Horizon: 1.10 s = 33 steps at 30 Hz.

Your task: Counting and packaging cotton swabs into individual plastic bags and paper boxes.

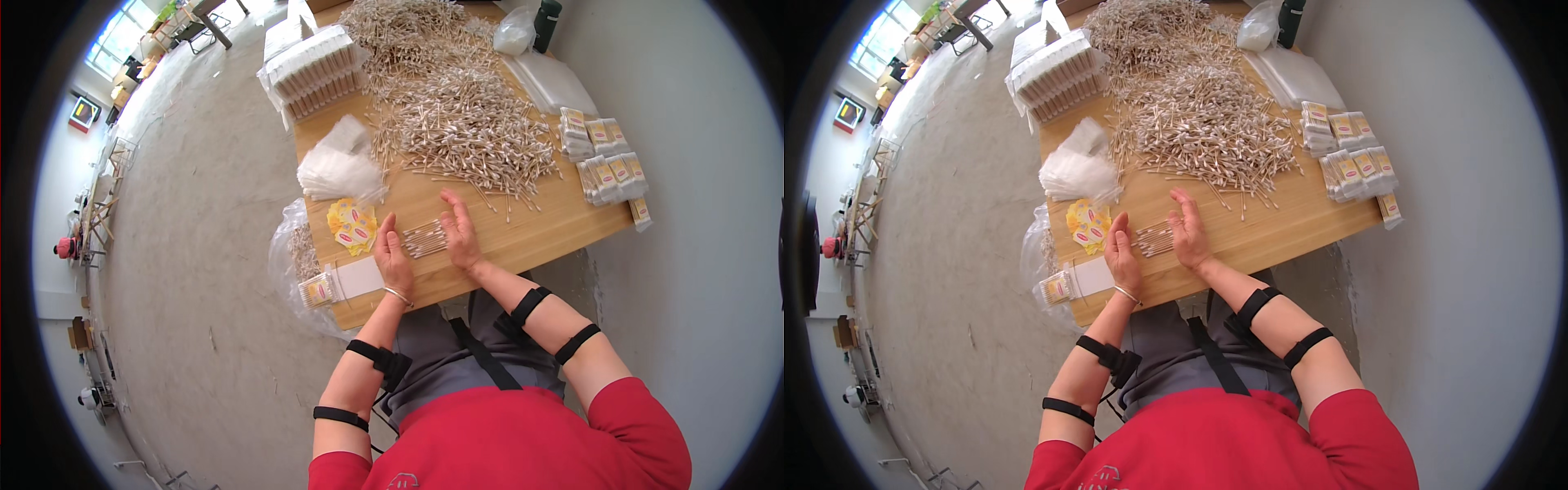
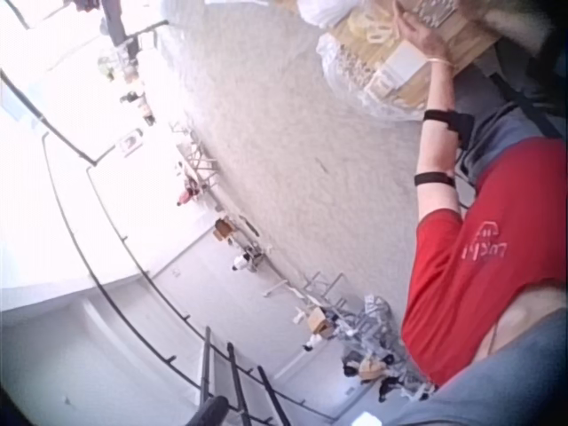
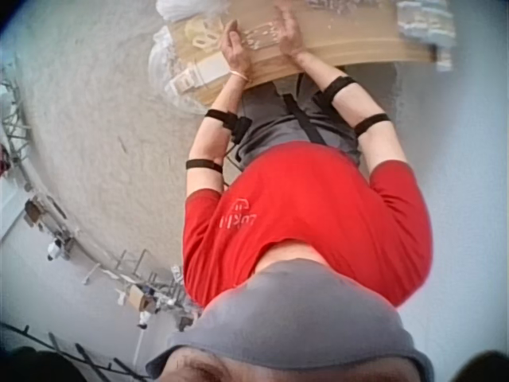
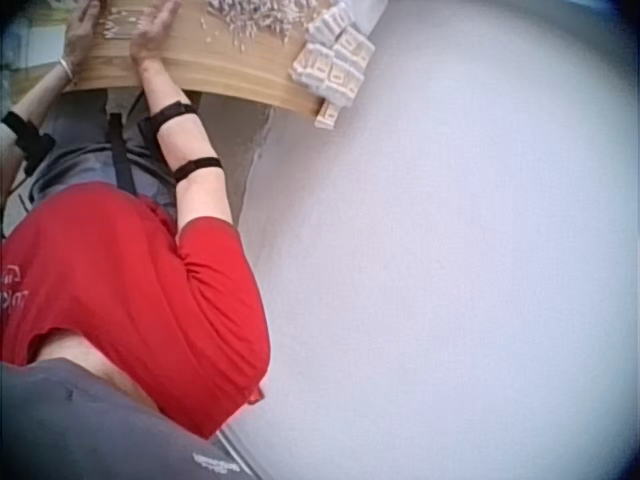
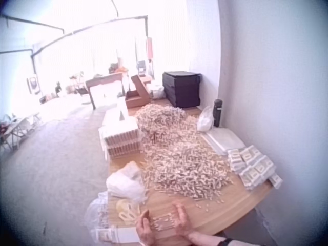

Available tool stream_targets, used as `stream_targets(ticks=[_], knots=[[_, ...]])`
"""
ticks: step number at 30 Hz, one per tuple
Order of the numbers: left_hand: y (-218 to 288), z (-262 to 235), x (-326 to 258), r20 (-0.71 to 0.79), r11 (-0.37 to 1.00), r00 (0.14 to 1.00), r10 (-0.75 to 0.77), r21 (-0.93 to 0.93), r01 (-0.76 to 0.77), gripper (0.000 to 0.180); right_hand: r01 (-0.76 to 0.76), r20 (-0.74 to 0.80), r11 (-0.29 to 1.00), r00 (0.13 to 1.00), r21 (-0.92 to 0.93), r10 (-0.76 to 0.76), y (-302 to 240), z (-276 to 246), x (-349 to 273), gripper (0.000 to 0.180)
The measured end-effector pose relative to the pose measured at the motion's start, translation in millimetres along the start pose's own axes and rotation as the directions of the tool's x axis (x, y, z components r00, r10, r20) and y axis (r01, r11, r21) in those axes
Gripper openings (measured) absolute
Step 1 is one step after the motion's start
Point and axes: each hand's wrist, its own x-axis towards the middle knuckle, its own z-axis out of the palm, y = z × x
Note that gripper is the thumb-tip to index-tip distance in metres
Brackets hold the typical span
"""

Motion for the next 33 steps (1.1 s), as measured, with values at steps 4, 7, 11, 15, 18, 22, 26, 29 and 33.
stream_targets(ticks=[4,7,11,15,18,22,26,29,33], knots=[[3.3,6.4,-4.7,-0.015,0.997,1.000,0.021,0.072,-0.020,0.041,-0.012,0.047,0.998,0.999,0.059,0.010,-1.5,10.4,-3.2,0.040],[2.8,4.4,-5.2,-0.014,0.998,1.000,0.020,0.060,-0.019,0.042,-0.018,0.078,0.996,0.997,0.083,0.012,-2.6,15.8,-6.4,0.041],[-0.3,1.4,-4.5,0.011,0.998,1.000,0.003,-0.062,-0.003,0.044,-0.004,0.115,0.993,0.993,0.115,-0.009,-1.8,22.4,-8.2,0.042],[-5.2,-1.7,-3.3,0.028,0.988,1.000,-0.004,-0.152,0.008,0.046,0.011,0.126,0.995,0.992,0.098,-0.023,-2.0,23.9,-8.6,0.044],[-10.4,-1.5,-3.0,-0.035,0.979,0.999,-0.012,-0.206,0.005,0.047,-0.073,0.108,0.984,0.993,0.162,0.056,-0.8,19.2,-5.3,0.045],[-16.4,-4.0,-1.5,-0.057,0.969,0.998,-0.011,-0.246,-0.003,0.049,-0.148,0.101,0.965,0.986,0.214,0.129,-3.4,18.0,-0.6,0.044],[-15.2,-1.6,-1.6,-0.025,0.972,1.000,0.006,-0.235,-0.012,0.049,-0.025,0.152,0.988,0.988,0.150,0.002,-2.4,22.8,-6.6,0.043],[-12.3,-3.0,-2.6,-0.013,0.978,1.000,0.012,-0.208,-0.014,0.049,-0.114,0.129,0.961,0.988,0.252,0.084,-5.8,20.2,-4.5,0.037],[-11.4,-1.8,-2.8,-0.030,0.975,0.999,0.015,-0.220,-0.021,0.049,-0.003,0.196,0.998,0.980,0.069,-0.010,2.6,0.2,7.9,0.029]])
